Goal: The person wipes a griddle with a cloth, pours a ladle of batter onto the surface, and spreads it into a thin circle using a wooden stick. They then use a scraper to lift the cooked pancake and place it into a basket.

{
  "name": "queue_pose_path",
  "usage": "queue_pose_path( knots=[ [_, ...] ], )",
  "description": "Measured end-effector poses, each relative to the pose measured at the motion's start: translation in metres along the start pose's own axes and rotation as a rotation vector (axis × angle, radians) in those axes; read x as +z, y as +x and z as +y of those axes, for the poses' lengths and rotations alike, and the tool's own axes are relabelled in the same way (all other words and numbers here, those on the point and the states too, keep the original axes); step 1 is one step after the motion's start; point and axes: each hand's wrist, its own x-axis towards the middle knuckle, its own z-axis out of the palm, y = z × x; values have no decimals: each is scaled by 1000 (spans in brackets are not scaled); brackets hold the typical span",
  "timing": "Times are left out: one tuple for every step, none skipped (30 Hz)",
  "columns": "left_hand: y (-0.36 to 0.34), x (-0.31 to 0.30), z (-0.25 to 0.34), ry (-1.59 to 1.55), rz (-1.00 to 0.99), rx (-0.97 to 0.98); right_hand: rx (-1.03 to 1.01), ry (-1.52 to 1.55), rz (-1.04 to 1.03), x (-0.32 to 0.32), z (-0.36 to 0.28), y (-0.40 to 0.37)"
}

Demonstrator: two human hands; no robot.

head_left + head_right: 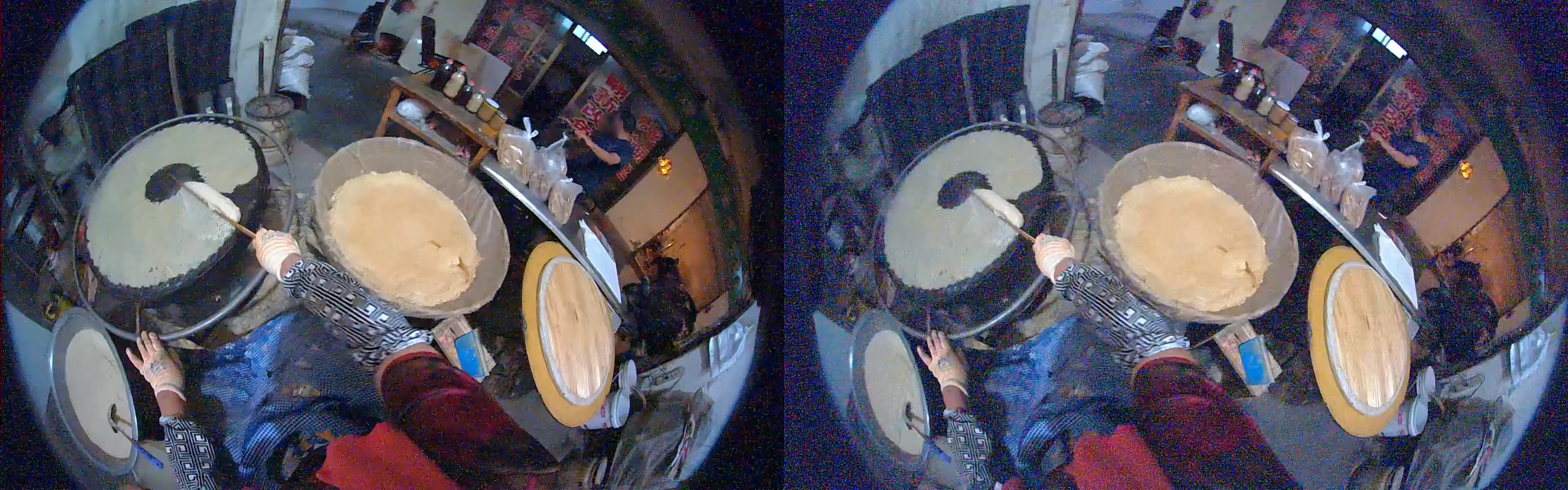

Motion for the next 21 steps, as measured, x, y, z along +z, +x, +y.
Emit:
queue_pose_path(
  knots=[
    [2,-2,-2,-8,-3,-7,-27,0,-28,-3,-7,0],
    [3,-2,-5,-19,-8,-14,-55,-3,-57,-7,-13,-1],
    [9,9,-9,-8,15,-37,-85,-56,-98,-12,-14,-9],
    [18,20,-13,-8,14,-52,-16,-78,-130,15,4,6],
    [25,30,-21,-5,100,-32,-17,-124,-103,-23,-9,-7],
    [26,39,-29,0,180,-25,10,-156,-37,-3,5,7],
    [24,38,-27,-18,222,-18,-74,-167,-40,-10,1,6],
    [20,21,-23,-22,255,-16,-101,-102,-19,11,10,17],
    [3,-12,-8,-117,358,47,-223,11,-113,-9,-3,6],
    [1,-8,0,-306,411,124,-192,78,-52,-30,-21,-14],
    [-8,-22,18,-217,346,163,-139,-67,-85,-16,-26,-11],
    [-10,-15,30,-275,247,224,-252,-199,-124,15,-4,-1],
    [-15,15,46,-248,329,211,-349,-371,-86,50,30,17],
    [-18,28,51,-226,306,160,-32,-180,-108,-14,-10,-4],
    [-15,34,47,-210,310,162,-19,-187,-81,-10,-5,3],
    [-14,38,42,-208,315,151,-1,-194,-45,-6,-3,10],
    [-13,41,34,-174,328,167,-21,-204,-23,-3,-9,7],
    [-12,43,29,-146,349,187,-39,-219,8,-4,-13,5],
    [-10,45,25,-147,344,168,-142,-216,20,3,-12,-2],
    [-11,44,32,-81,350,165,-160,-249,-43,-1,-11,-14],
    [-5,46,26,-32,355,168,-168,-257,-136,1,-21,-21]
  ],
)
